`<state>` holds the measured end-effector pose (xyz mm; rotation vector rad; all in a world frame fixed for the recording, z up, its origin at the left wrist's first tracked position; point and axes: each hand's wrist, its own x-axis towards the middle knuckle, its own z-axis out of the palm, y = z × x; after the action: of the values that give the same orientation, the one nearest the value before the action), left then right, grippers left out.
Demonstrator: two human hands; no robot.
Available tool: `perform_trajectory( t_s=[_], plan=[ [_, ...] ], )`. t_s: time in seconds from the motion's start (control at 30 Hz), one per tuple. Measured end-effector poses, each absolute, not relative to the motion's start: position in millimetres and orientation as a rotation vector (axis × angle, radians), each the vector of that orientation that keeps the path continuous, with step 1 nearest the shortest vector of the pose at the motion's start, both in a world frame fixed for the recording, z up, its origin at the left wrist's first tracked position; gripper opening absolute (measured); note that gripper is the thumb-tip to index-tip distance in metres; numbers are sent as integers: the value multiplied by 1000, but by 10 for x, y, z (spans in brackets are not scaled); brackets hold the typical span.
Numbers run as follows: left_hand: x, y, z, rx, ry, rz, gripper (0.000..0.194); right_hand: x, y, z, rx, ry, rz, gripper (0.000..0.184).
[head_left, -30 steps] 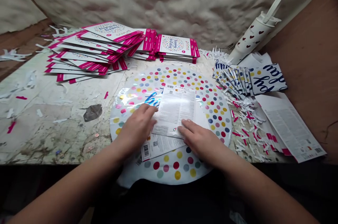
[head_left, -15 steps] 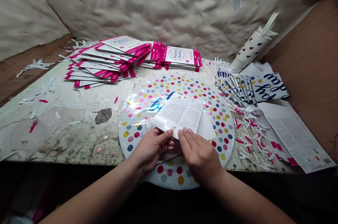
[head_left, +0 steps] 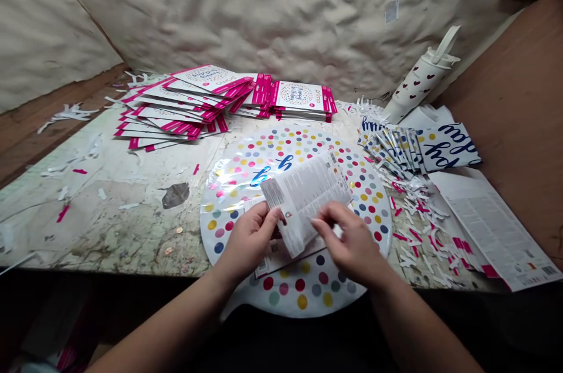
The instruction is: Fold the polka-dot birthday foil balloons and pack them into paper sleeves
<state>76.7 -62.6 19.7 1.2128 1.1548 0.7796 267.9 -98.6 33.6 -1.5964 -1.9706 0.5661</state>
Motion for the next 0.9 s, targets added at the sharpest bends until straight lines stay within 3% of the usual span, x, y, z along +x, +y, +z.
perform_trajectory(
  t_s=[0.1, 0.2, 0.33, 0.4, 0.5, 0.6, 0.7, 0.8, 0.9],
  plan=[
    [690, -578, 374, 1567, 1304, 768, 49, 3100, -1124, 503, -1853, -2077, 268, 20],
    [673, -537, 687, 1988, 1170, 689, 57, 3302, -1187, 717, -1721, -1876, -73, 39],
    [728, -416, 1057, 1917, 875, 877, 57, 3149, -1011, 825, -1242, -1606, 337, 25],
    [711, -287, 1126, 1868, 831, 893, 47, 3058, -844, 780, -1104, -1411, 485, 22],
    [547, 63, 1144, 2233, 882, 1008, 20, 3072, -625, 655, -1067, -1319, 575, 33],
    [213, 685, 1160, 2594, 1322, 1455, 30, 3222, -565, 493, -1245, -1304, 498, 41],
    [-137, 1456, 1121, 2575, 1832, 1091, 42, 3339, -663, 314, -1473, -1530, 336, 28],
    [-275, 1985, 975, 2565, 1816, 672, 47, 3369, -803, 159, -1572, -1970, 228, 26],
    [-66, 1934, 770, 2616, 1727, 594, 52, 3419, -873, 64, -1799, -2108, 136, 25]
  ],
)
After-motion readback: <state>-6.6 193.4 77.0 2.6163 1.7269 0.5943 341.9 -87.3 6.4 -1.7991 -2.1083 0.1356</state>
